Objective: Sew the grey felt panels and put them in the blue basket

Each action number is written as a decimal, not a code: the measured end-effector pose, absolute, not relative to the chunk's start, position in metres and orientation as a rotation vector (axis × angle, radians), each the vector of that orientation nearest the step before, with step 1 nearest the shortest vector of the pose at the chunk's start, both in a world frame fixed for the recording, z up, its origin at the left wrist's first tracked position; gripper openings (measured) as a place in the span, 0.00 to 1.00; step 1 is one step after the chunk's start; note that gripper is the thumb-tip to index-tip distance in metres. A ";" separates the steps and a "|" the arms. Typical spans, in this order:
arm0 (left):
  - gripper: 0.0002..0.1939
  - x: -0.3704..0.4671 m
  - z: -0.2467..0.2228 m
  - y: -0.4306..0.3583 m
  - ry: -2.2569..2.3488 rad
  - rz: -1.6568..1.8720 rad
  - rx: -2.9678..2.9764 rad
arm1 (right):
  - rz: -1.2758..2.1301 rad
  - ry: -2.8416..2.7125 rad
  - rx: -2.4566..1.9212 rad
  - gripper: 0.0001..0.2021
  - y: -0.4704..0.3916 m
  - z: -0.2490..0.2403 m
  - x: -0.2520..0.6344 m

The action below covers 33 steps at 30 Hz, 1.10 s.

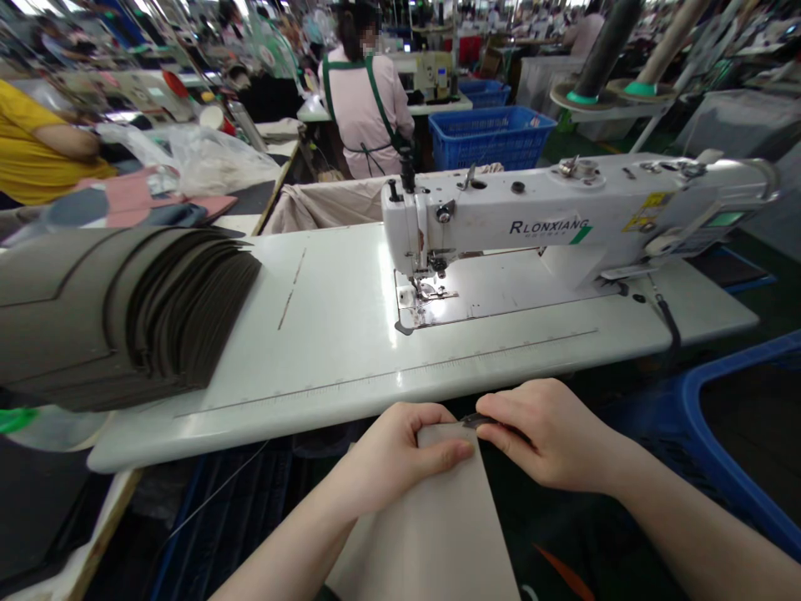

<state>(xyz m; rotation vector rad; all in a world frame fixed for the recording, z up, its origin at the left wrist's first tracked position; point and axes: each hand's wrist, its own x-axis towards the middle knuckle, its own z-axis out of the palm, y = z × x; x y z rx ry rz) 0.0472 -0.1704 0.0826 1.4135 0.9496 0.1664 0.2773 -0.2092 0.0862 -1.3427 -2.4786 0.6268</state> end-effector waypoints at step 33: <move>0.13 0.050 0.079 -0.168 0.937 0.202 1.386 | 0.476 -2.262 -1.492 0.13 -0.225 0.083 0.280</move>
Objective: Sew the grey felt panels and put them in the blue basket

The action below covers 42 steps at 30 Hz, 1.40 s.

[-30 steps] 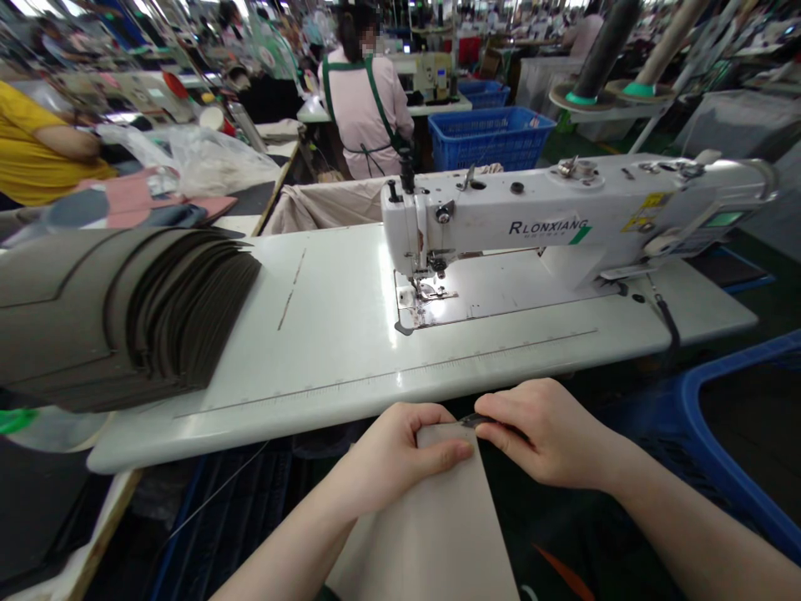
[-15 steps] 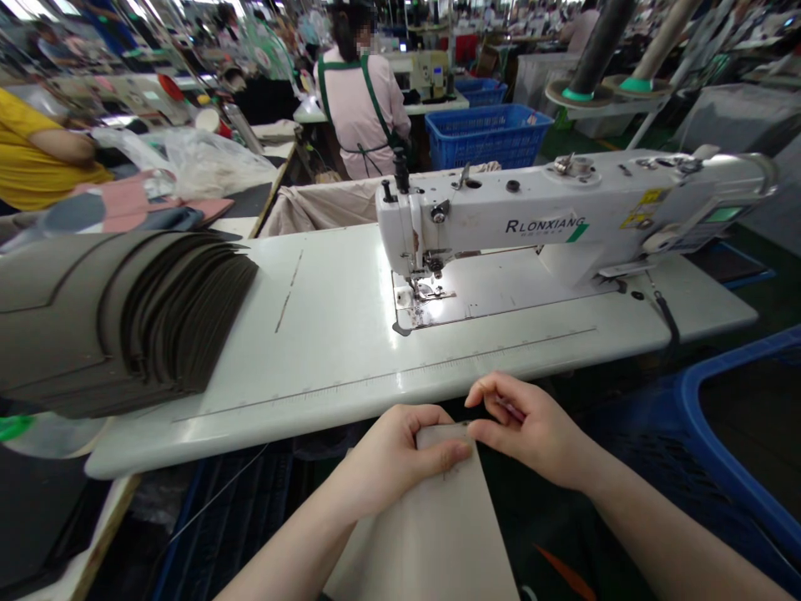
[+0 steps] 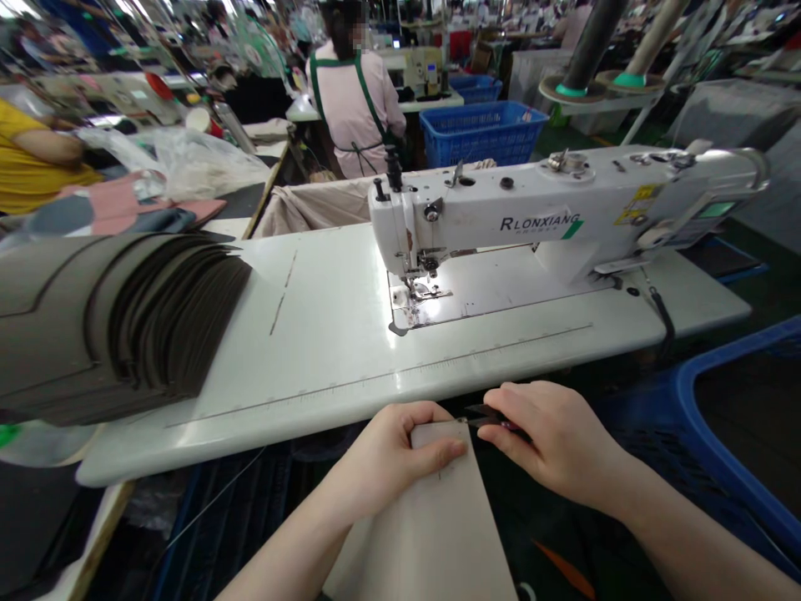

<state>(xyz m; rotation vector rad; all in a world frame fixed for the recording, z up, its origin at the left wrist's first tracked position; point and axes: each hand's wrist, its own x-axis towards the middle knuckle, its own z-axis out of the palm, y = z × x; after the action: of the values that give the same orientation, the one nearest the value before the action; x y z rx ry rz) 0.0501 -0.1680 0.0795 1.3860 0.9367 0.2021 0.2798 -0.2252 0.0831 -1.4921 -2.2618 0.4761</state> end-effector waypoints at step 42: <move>0.19 0.033 0.083 -0.153 0.938 0.219 1.762 | 1.308 -1.379 -1.379 0.13 -0.225 0.068 0.259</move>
<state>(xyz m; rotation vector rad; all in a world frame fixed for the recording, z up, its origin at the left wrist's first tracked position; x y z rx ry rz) 0.0327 -0.1530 0.0828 1.7621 0.9378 0.2192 0.2587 -0.2254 0.0682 -1.3785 -1.3795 1.3076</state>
